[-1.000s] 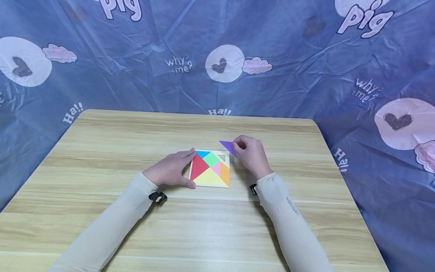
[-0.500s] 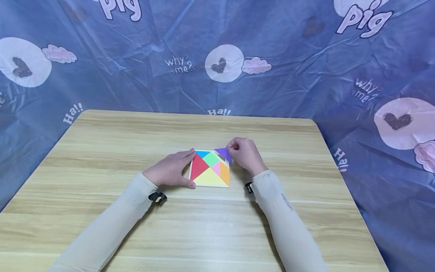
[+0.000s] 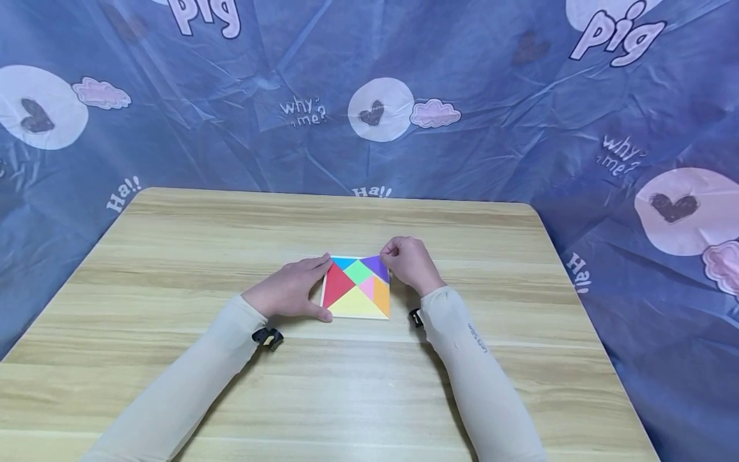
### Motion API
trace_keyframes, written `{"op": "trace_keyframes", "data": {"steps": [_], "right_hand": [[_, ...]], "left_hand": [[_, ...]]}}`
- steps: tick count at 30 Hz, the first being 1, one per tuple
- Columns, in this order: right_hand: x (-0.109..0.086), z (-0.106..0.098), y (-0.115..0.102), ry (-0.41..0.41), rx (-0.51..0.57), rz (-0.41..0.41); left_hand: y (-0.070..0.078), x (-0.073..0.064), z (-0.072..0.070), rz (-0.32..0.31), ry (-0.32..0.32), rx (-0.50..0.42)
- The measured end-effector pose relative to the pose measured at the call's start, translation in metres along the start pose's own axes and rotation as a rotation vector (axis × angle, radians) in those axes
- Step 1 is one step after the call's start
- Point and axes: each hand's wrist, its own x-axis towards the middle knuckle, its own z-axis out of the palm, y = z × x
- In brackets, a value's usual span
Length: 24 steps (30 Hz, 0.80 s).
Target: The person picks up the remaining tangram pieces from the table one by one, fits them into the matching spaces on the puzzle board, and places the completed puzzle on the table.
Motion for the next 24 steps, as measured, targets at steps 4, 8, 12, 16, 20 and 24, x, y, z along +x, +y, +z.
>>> {"op": "trace_keyframes", "data": {"steps": [4,8,12,16,20,24], "right_hand": [[-0.0001,0.0003,0.0012,-0.012,-0.003,0.031],[0.0006,0.002,0.0023,-0.03,-0.01,0.049],[0.0014,0.0038,0.0038,-0.046,-0.028,0.051],[0.0009,0.0034,0.0034,-0.07,-0.045,0.046],[0.0002,0.0037,0.0046,-0.1,-0.076,0.031],[-0.0004,0.005,0.0055,-0.118,-0.142,-0.003]], "left_hand": [[0.0008,0.0003,0.0005,0.002,0.005,0.005],[0.0018,-0.0001,0.0006,0.002,0.008,0.007],[0.0012,0.0001,0.0018,-0.001,0.008,0.007],[-0.0001,0.0009,0.0031,-0.002,0.013,0.014],[-0.0008,0.0012,0.0035,0.0,0.017,0.016],[-0.0012,0.0011,0.004,0.002,0.016,0.013]]}}
